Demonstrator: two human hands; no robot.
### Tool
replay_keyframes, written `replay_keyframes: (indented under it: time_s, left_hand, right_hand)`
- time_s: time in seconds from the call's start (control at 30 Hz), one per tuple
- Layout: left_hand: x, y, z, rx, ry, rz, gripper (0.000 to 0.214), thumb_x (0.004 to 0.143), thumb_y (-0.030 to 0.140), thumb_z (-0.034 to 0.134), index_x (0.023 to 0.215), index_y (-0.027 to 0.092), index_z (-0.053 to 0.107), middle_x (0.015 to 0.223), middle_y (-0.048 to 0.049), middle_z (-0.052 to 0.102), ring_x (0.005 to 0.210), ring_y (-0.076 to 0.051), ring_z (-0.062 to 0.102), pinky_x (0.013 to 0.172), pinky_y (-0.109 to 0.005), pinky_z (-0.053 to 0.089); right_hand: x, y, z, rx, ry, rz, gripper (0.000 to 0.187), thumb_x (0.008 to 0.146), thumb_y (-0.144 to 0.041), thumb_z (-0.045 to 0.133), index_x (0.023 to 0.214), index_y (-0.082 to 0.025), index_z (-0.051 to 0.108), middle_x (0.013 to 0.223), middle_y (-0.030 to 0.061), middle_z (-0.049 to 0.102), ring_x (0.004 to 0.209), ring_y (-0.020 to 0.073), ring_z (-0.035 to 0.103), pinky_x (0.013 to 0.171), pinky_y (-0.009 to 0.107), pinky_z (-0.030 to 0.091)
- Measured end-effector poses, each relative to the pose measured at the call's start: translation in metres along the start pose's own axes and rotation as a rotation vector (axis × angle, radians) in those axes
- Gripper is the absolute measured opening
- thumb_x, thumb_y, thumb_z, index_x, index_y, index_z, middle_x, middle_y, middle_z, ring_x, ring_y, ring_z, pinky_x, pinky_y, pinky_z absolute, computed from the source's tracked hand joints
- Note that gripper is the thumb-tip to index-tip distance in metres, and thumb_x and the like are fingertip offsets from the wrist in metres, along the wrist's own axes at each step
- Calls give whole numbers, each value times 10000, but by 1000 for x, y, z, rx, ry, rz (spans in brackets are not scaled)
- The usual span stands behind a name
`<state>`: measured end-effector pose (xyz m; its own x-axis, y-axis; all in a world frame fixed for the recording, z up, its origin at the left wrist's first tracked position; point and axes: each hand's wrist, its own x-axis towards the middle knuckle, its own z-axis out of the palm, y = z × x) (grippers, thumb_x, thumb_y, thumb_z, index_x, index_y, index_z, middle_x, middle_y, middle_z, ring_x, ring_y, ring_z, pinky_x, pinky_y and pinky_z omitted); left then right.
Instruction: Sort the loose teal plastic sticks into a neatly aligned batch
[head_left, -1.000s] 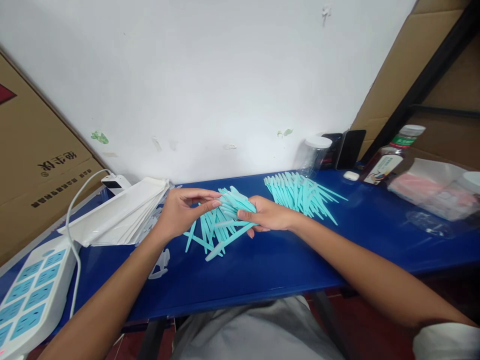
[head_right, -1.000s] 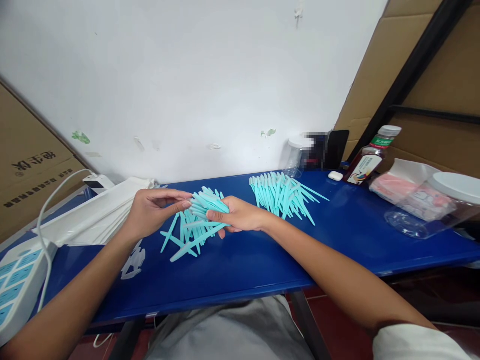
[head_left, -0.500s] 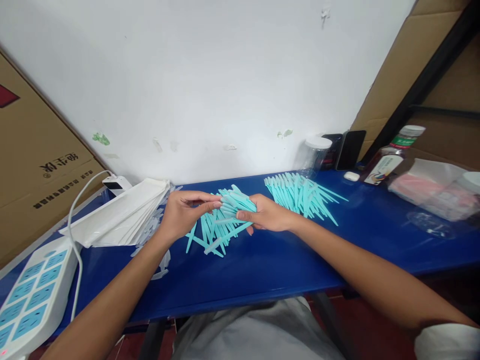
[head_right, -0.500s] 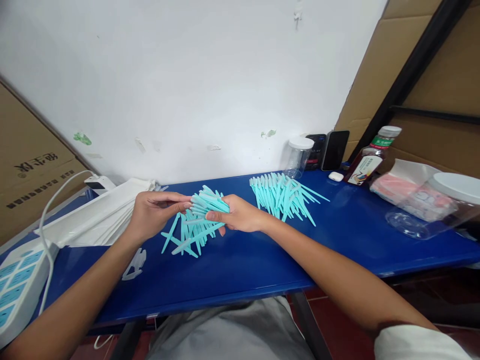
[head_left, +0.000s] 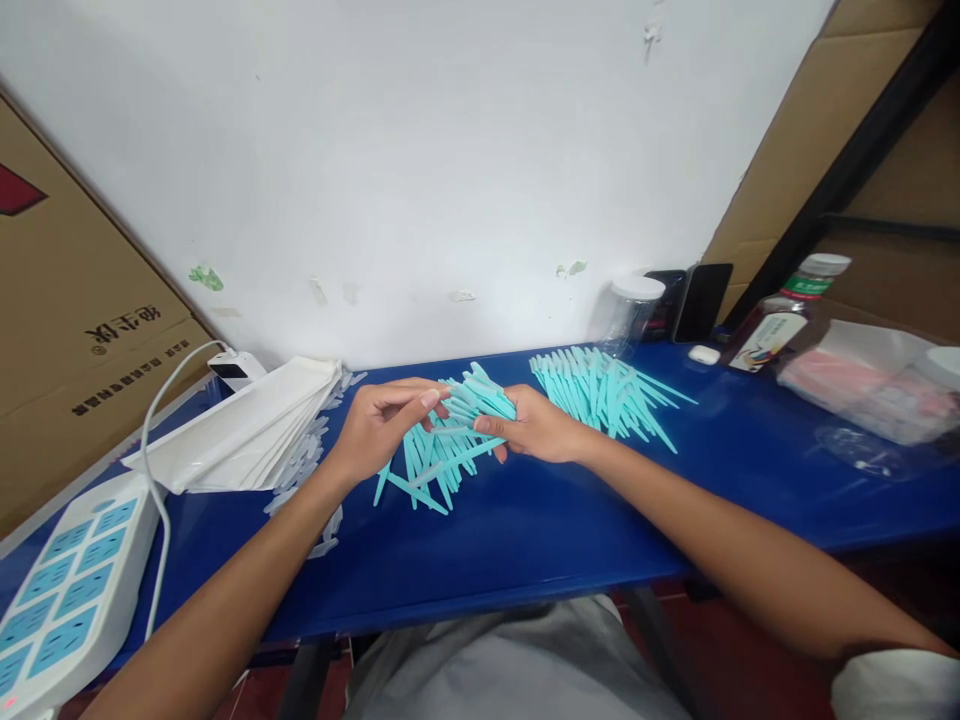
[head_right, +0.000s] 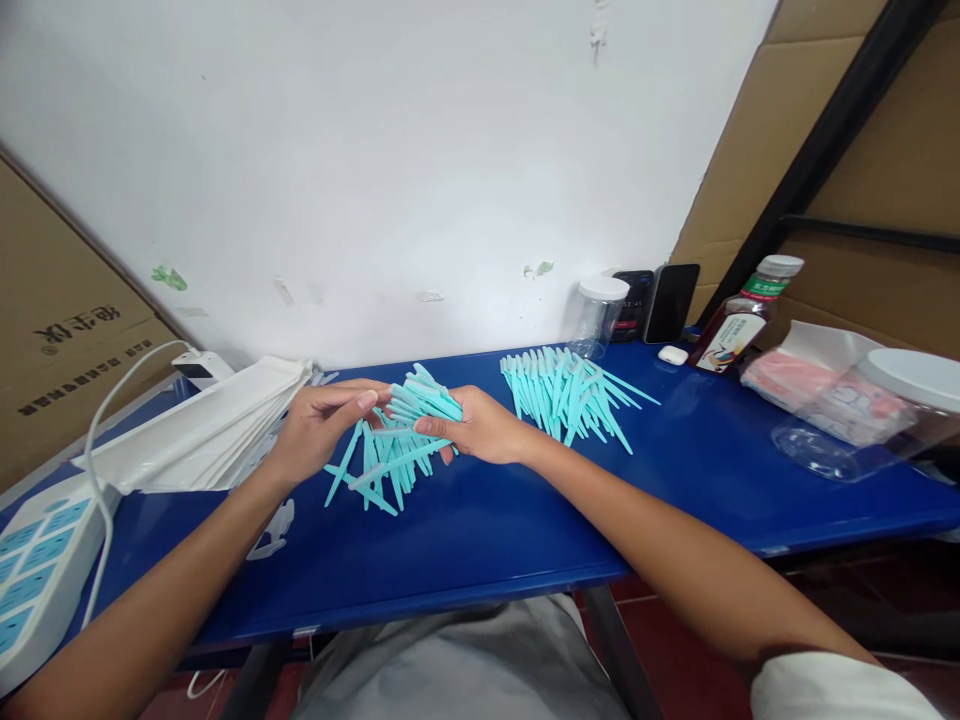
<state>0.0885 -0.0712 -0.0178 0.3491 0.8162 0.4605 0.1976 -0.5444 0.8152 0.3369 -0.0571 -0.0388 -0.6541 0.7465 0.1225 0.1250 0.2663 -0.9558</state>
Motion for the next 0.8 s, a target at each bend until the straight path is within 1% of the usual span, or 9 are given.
replay_keyframes:
  time_s: [0.1, 0.2, 0.3, 0.47, 0.57, 0.63, 0.7, 0.8]
  left_hand:
    - [0, -2, 1, -19, -29, -9, 263, 980, 351, 640, 919, 186, 835, 1015, -96, 776, 789, -195, 693, 644, -295, 586]
    - [0, -2, 1, -28, -20, -6, 270, 978, 362, 641, 904, 180, 827, 1013, -101, 771, 805, -201, 685, 655, -296, 580]
    - [-1, -2, 0, -11, -8, 9, 260, 972, 360, 651, 901, 176, 821, 970, -95, 767, 786, -192, 676, 667, -289, 572]
    - [-1, -4, 0, -21, -28, 15, 243, 967, 346, 661, 876, 177, 810, 964, -85, 763, 777, -183, 676, 636, -269, 562]
    - [-1, -5, 0, -32, -35, -7, 257, 959, 370, 669, 884, 171, 814, 996, -92, 767, 773, -188, 679, 627, -275, 566]
    - [0, -6, 2, -37, -18, -41, 278, 947, 404, 679, 949, 164, 819, 989, -97, 773, 791, -206, 690, 647, -292, 577]
    - [0, -7, 4, -48, 17, -82, 342, 942, 449, 677, 1069, 158, 805, 994, -103, 778, 839, -231, 704, 689, -313, 586]
    - [0, -11, 10, -110, 59, -143, 519, 975, 547, 587, 1299, 160, 711, 1099, -125, 766, 951, -256, 715, 762, -334, 583]
  right_hand:
    - [0, 0, 0, 0, -6, -10, 491, 871, -611, 707, 997, -138, 665, 583, -5, 647, 449, 95, 473, 447, 209, 341]
    - [0, -2, 1, 18, 1, -7, 481, 872, -600, 712, 1009, -142, 667, 586, -6, 651, 440, 93, 476, 440, 206, 341]
    - [0, -3, 1, 29, 21, -17, 494, 857, -604, 727, 1026, -142, 680, 595, -10, 644, 466, 111, 533, 443, 208, 354]
    - [1, -2, 1, 12, 35, -60, 512, 853, -608, 728, 1072, -146, 703, 757, 8, 675, 524, 126, 617, 474, 217, 409]
    - [1, -1, 1, 1, 36, -61, 519, 856, -620, 717, 1063, -144, 706, 795, 15, 678, 553, 138, 641, 511, 229, 453]
    - [2, 0, 2, 2, 58, -61, 536, 846, -634, 717, 1068, -147, 705, 807, 15, 681, 557, 145, 647, 530, 242, 475]
    - [3, 1, 3, 7, 102, -70, 535, 843, -643, 714, 1045, -148, 699, 789, 12, 680, 552, 147, 643, 533, 247, 482]
    - [4, 2, 3, 23, 210, -66, 515, 850, -653, 702, 924, -144, 670, 659, -1, 651, 500, 128, 579, 482, 229, 433]
